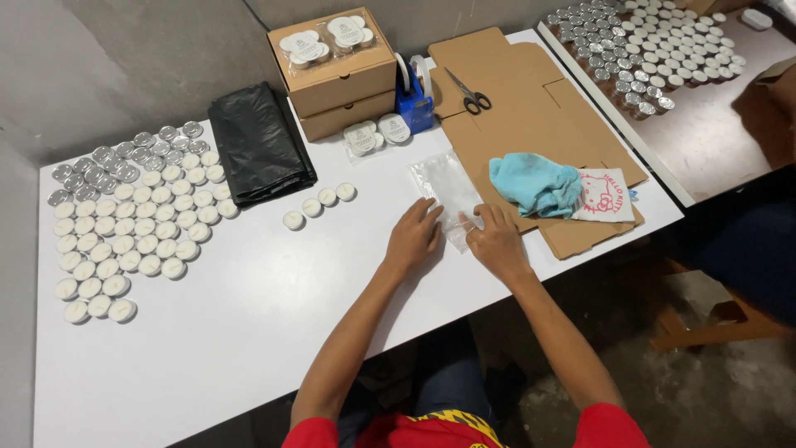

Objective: Cleaning small white candle bases with a cloth and then placing them into a plastic bag for packaging.

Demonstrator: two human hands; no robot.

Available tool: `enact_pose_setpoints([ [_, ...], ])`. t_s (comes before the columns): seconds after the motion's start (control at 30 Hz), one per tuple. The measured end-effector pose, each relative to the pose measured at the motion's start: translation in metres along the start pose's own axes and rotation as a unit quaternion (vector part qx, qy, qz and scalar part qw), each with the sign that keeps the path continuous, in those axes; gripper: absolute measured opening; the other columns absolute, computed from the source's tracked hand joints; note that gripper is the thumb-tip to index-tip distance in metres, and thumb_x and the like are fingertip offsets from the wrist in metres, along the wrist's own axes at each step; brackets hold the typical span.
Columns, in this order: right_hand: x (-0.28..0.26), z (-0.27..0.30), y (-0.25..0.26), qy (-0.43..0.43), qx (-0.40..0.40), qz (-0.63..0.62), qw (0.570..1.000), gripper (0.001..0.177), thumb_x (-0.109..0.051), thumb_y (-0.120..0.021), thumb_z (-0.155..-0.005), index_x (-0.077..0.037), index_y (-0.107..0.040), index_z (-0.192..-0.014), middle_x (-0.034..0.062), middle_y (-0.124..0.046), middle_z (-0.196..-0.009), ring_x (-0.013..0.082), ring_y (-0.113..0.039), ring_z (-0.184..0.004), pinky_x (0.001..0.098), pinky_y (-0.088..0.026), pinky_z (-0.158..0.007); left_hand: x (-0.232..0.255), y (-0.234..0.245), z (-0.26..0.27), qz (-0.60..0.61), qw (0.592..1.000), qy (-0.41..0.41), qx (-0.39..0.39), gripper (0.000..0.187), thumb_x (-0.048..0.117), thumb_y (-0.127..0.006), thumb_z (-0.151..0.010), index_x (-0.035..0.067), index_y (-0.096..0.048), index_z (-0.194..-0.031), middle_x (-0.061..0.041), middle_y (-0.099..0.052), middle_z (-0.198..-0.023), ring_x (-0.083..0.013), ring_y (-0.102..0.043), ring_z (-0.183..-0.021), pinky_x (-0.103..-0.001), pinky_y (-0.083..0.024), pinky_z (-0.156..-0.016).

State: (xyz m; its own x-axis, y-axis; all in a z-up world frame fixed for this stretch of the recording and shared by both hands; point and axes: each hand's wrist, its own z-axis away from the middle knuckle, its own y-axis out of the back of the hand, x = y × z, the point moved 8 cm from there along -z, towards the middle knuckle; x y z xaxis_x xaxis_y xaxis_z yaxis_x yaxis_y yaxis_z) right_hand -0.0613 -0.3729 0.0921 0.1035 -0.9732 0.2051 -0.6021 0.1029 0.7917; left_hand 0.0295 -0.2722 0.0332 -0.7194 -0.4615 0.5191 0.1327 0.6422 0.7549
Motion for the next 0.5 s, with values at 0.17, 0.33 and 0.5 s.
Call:
enact_pose_setpoints([
  [0.17, 0.011, 0.013, -0.036, 0.008, 0.005, -0.004, 1.0, 0.008, -0.007, -0.074, -0.083, -0.015, -0.077, -0.081, 0.0044, -0.063, -0.099, 0.0239, -0.062, -0.098, 0.0362, -0.043, -0.075, 0.013, 0.017, 0.004, 0.037, 0.997, 0.055, -0.042, 0.037, 0.015, -0.052, -0.101, 0.003, -0.062, -0.135, -0.02, -0.058, -0.141, -0.0338, -0.051, -0.138, -0.039, -0.044, -0.115],
  [0.33, 0.018, 0.02, -0.044, -0.006, 0.043, -0.018, 0.999, 0.009, -0.014, -0.082, -0.083, -0.012, -0.075, -0.079, 0.0048, -0.068, -0.099, 0.0247, -0.065, -0.106, 0.0391, -0.047, -0.087, 0.019, 0.023, 0.003, 0.027, 0.997, 0.056, -0.055, 0.039, 0.02, -0.051, -0.102, 0.001, -0.061, -0.135, -0.021, -0.057, -0.142, -0.0324, -0.05, -0.139, -0.037, -0.044, -0.115],
  [0.5, 0.027, 0.02, -0.015, -0.078, 0.062, -0.143, 0.985, 0.007, -0.021, -0.083, -0.084, -0.017, -0.079, -0.08, 0.0007, -0.073, -0.12, 0.0256, -0.062, -0.124, 0.0419, -0.043, -0.104, 0.012, 0.013, 0.004, 0.018, 0.996, 0.053, -0.068, 0.041, 0.022, -0.05, -0.103, 0.001, -0.06, -0.137, -0.021, -0.055, -0.144, -0.032, -0.048, -0.141, -0.036, -0.043, -0.116],
])
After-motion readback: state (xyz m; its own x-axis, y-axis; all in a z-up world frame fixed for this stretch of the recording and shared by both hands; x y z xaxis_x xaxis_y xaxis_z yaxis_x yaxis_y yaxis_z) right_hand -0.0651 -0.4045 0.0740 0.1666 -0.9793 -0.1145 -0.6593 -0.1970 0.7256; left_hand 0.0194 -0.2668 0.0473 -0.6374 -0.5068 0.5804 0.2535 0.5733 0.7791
